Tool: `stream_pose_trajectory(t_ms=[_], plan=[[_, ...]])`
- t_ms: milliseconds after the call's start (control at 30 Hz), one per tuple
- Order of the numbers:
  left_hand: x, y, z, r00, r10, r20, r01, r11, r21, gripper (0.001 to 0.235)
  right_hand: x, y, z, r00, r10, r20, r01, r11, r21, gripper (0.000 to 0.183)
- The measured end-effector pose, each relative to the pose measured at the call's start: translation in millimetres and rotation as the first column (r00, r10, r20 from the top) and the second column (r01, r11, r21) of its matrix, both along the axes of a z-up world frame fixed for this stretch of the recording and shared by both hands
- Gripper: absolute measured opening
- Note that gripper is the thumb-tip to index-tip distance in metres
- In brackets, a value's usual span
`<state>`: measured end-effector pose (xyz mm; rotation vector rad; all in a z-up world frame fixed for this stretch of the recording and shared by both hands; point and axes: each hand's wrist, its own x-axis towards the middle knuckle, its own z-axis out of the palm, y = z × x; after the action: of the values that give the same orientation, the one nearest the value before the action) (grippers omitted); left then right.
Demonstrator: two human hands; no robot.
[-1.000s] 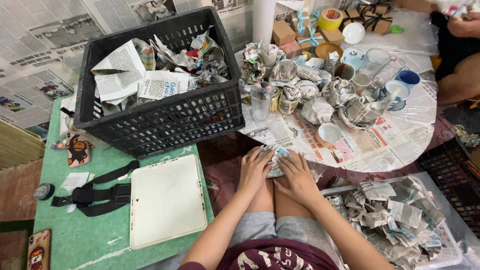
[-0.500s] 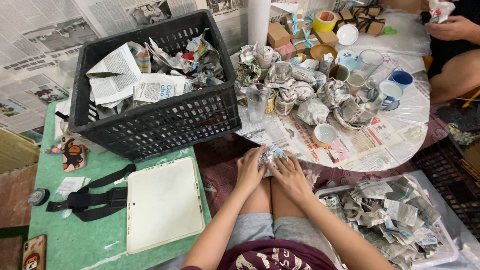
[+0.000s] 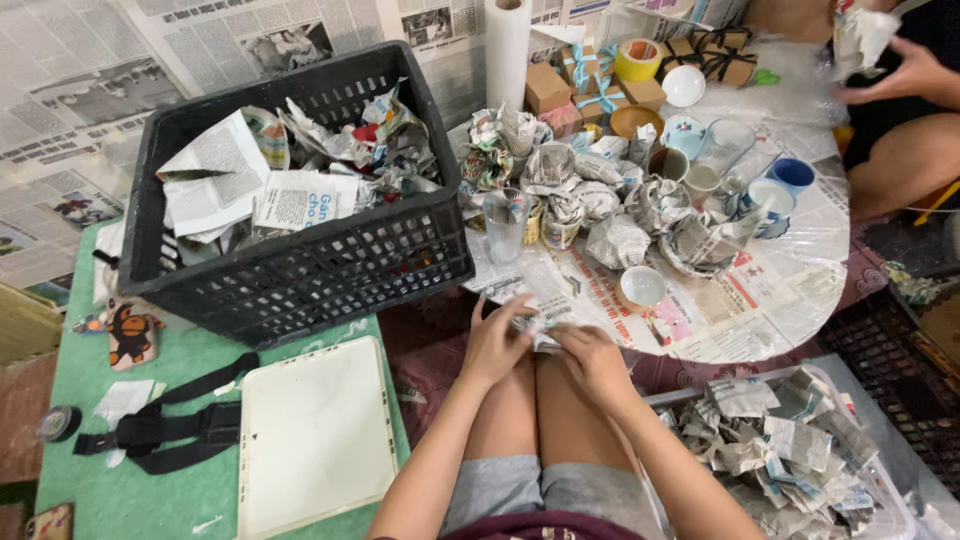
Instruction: The person sits on the floor and wraps small ceramic dishes and glassware in newspaper. They pick up each item, fold a sheet of newspaper around it, and place the wrapped bundle on a pile on the table. The person repeats this process for multiple items throughout the clip.
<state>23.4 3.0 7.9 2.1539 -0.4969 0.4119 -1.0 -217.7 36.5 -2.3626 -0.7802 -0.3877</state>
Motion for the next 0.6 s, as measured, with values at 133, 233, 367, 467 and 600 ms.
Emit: stream_pose_trajectory(t_ms=[133,233,367,467,600], plan=[[33,-25,-6,0.891,-0.231,-0.391,-0.116,0.716,-0.688,0.041,20,-18,-15,0.911,0.027,-0.412,0.144,0.914,0.38,0.029],[43,-48,-15,0.838,-0.239,-0.491,-0.234,0.655,-0.719,0.04,36,-27,-25,0.834,0.17,-0.524,0.207,0.784,0.585,0.028],[59,-79,-17,0.839,-0.256,-0.48,-0.357,0.408,-0.84,0.036,47,-40,-19,0.656,0.158,-0.738,0.512,0.625,0.589,0.036],[69,-97,-15,0.817,-0.301,-0.491,-0.418,0.278,-0.865,0.034,58,-41,-8,0.709,0.221,-0.67,0.481,0.543,0.689,0.049],[88,-110,-14,0.808,-0.307,-0.502,-0.428,0.28,-0.86,0.035,73,-50,-3,0.606,0.317,-0.73,0.572,0.464,0.676,0.045]])
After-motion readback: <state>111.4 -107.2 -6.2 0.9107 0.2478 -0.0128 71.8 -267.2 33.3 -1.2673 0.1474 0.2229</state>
